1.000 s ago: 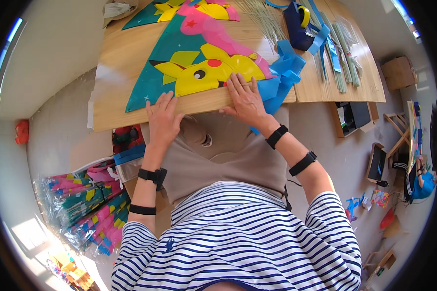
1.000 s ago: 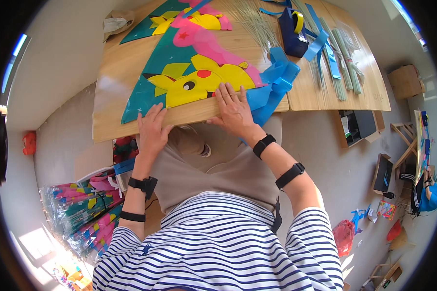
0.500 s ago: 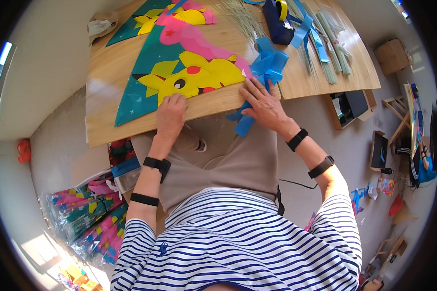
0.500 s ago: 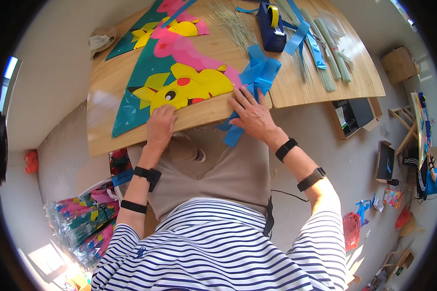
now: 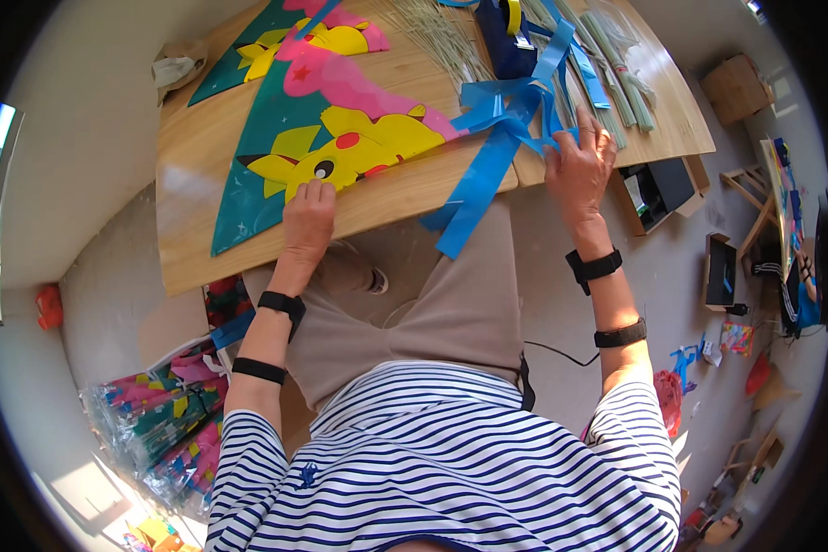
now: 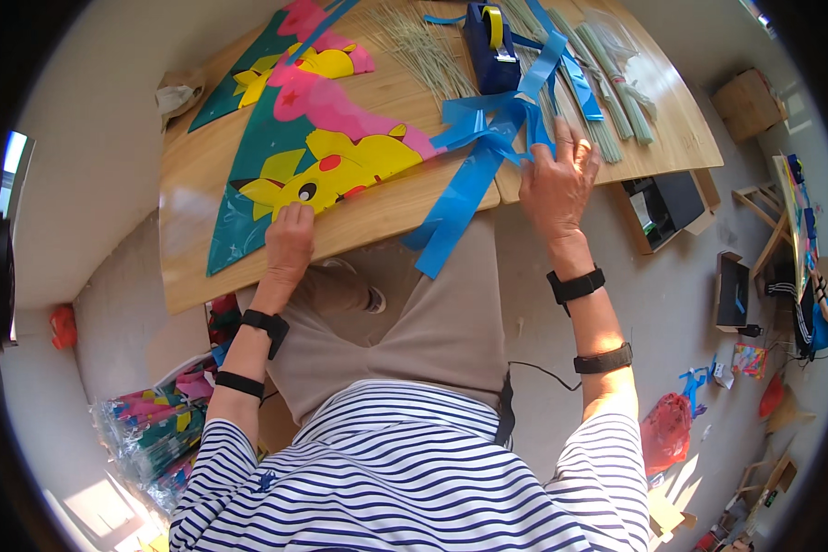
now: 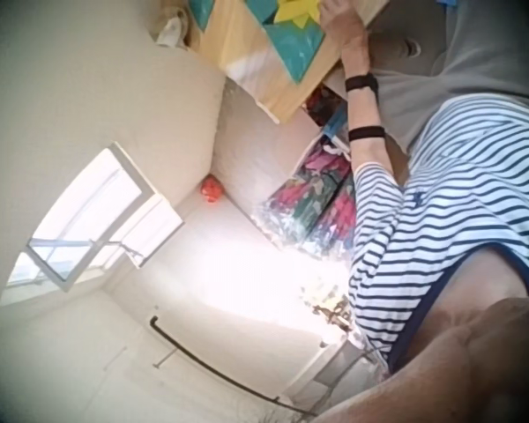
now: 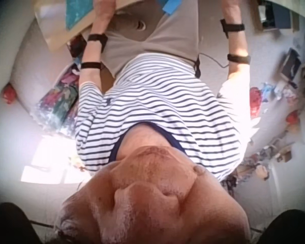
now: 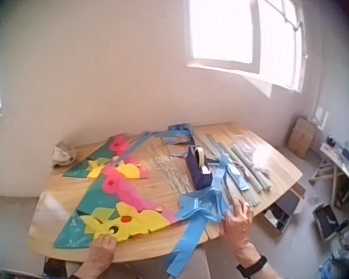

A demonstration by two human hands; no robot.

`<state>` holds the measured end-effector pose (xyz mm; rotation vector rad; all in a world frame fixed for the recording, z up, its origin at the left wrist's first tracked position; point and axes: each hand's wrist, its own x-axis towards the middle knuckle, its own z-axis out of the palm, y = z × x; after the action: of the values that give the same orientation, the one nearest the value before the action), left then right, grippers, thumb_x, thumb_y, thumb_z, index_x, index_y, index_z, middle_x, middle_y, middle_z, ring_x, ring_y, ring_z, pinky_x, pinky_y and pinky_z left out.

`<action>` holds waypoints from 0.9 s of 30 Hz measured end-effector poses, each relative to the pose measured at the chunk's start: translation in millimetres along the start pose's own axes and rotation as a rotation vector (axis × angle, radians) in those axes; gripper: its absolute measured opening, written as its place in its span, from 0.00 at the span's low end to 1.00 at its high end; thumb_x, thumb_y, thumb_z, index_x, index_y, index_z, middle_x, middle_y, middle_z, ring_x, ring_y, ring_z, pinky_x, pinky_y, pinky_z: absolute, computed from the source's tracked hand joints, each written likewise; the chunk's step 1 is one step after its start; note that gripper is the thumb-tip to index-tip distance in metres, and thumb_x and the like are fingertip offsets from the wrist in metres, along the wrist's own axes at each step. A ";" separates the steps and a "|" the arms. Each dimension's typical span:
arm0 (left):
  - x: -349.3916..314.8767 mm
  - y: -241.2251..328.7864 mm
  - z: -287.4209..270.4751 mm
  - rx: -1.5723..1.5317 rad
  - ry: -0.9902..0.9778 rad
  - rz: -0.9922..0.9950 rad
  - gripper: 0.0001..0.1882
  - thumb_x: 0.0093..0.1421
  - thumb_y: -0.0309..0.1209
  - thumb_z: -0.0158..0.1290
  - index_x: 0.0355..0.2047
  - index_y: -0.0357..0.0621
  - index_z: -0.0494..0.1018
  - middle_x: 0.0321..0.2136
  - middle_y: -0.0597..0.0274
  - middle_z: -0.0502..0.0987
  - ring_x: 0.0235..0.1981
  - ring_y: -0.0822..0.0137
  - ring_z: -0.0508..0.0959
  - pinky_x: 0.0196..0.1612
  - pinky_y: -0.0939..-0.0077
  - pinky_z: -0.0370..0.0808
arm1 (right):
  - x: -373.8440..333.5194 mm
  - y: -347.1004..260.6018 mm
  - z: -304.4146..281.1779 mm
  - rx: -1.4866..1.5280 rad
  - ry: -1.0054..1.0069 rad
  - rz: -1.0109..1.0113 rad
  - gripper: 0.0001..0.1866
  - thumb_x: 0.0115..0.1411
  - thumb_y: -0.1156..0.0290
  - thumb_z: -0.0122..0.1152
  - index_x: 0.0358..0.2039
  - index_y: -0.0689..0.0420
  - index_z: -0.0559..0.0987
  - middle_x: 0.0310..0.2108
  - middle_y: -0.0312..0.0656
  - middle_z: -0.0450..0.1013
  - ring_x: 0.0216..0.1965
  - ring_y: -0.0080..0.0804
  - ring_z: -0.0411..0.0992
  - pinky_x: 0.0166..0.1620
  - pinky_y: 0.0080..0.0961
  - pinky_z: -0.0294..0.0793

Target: The recorder is assembling and packaging a series of colorful kites at a workspace.

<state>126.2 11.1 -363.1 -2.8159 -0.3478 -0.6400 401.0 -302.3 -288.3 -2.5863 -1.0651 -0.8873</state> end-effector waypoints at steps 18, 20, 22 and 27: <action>-16.5 -5.6 -7.7 -0.203 0.028 -0.045 0.09 0.52 0.23 0.56 0.34 0.40 0.71 0.35 0.54 0.75 0.40 0.52 0.78 0.42 0.61 0.77 | 40.5 -98.9 114.7 2.088 -0.279 1.540 0.14 0.68 0.69 0.61 0.49 0.64 0.75 0.49 0.52 0.76 0.49 0.47 0.77 0.56 0.49 0.77; -19.7 -4.6 -12.2 -0.222 -0.008 -0.032 0.10 0.53 0.24 0.57 0.36 0.40 0.72 0.38 0.53 0.76 0.43 0.50 0.78 0.49 0.58 0.75 | 39.6 -96.5 117.1 2.200 -0.249 1.489 0.13 0.69 0.71 0.59 0.50 0.64 0.75 0.49 0.52 0.75 0.50 0.50 0.76 0.56 0.51 0.76; -17.9 -1.0 -17.7 -0.276 -0.026 -0.063 0.13 0.55 0.27 0.58 0.40 0.39 0.74 0.42 0.51 0.77 0.49 0.49 0.77 0.55 0.55 0.72 | 42.1 -96.9 110.5 2.223 -0.217 1.471 0.12 0.69 0.73 0.56 0.50 0.64 0.74 0.50 0.52 0.75 0.53 0.53 0.76 0.58 0.52 0.75; 22.2 45.8 -25.1 -0.451 -0.068 -0.104 0.24 0.61 0.34 0.60 0.56 0.39 0.74 0.60 0.48 0.73 0.63 0.44 0.70 0.64 0.51 0.65 | 40.2 -95.9 109.5 2.253 -0.221 1.484 0.11 0.70 0.72 0.56 0.49 0.63 0.75 0.50 0.53 0.76 0.55 0.54 0.75 0.59 0.54 0.74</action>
<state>148.6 -35.1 -339.0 -3.2724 -0.4093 -0.7234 406.4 -166.9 -354.9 -0.6748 0.2906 0.7410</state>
